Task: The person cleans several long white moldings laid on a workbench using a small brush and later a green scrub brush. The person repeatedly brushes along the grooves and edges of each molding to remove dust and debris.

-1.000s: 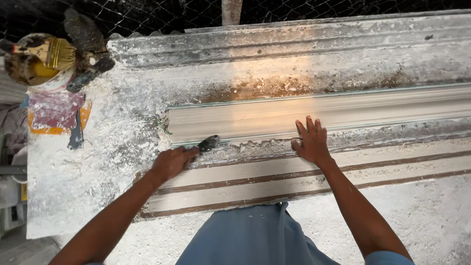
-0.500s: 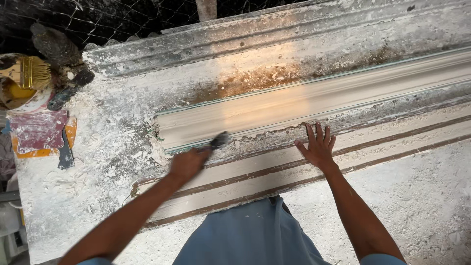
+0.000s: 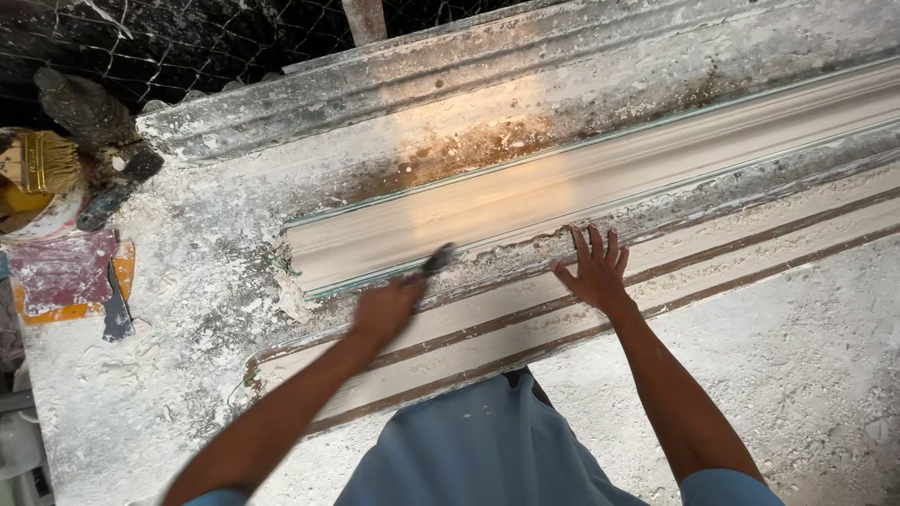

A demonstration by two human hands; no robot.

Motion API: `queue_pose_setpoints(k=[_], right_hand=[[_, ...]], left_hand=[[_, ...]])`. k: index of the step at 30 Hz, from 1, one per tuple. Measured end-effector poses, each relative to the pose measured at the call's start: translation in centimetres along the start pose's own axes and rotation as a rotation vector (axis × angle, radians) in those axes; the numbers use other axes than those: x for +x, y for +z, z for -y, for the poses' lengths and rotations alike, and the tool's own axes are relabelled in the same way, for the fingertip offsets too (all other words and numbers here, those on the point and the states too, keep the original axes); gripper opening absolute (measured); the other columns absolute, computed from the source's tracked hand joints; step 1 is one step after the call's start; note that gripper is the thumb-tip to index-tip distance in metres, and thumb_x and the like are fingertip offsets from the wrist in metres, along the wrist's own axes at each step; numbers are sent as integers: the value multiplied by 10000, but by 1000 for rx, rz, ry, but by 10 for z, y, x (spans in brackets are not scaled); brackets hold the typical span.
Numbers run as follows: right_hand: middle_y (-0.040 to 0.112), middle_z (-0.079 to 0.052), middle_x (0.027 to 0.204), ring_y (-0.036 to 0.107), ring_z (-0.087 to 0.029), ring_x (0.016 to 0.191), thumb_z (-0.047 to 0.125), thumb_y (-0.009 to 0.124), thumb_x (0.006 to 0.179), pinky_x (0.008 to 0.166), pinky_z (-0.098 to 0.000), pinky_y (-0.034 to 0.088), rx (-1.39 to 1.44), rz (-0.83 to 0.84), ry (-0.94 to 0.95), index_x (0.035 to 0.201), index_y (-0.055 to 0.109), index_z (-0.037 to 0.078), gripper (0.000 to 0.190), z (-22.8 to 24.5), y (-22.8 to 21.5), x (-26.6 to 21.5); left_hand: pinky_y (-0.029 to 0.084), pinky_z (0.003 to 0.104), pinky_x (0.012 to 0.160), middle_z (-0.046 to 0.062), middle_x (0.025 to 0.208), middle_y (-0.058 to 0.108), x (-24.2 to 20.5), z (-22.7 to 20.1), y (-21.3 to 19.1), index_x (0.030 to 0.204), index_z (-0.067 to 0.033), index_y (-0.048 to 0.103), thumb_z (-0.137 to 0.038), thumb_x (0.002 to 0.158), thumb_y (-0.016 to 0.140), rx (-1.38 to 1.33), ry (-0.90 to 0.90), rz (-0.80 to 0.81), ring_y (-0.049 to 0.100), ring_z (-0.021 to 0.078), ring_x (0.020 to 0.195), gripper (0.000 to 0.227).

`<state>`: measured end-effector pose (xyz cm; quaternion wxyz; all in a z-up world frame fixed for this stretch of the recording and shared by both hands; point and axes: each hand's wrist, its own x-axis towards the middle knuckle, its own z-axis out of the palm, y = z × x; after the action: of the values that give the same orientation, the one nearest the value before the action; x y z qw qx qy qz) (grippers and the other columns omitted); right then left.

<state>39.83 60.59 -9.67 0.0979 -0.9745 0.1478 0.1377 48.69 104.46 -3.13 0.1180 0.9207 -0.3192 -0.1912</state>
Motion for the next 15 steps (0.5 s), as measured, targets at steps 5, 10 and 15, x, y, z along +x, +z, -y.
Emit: queue_pose_setpoints(k=[5, 10, 15], right_hand=[[31, -166, 1696, -115, -487, 1527, 791, 458, 870, 1154, -727, -25, -13, 47, -15, 1640, 111, 197, 1033, 0, 6, 4], [69, -174, 1702, -81, -483, 1542, 799, 456, 882, 1165, -725, 3, -17, -23, -31, 1634, 132, 176, 1028, -8, 13, 5], [79, -178, 1700, -78, -489, 1538, 773, 473, 876, 1158, -721, 12, -42, -12, -17, 1631, 138, 202, 1004, -8, 15, 4]], left_hand=[[583, 498, 529, 174, 956, 673, 62, -64, 34, 1247, -260, 634, -161, 984, 535, -60, 99, -229, 714, 348, 701, 298], [583, 512, 497, 195, 976, 663, 14, -15, 3, 1277, -286, 603, -246, 992, 536, -80, 52, -39, 718, 358, 677, 295], [593, 494, 486, 209, 980, 658, 22, -23, -7, 1299, -246, 581, -220, 986, 532, 6, 89, 2, 728, 350, 661, 318]])
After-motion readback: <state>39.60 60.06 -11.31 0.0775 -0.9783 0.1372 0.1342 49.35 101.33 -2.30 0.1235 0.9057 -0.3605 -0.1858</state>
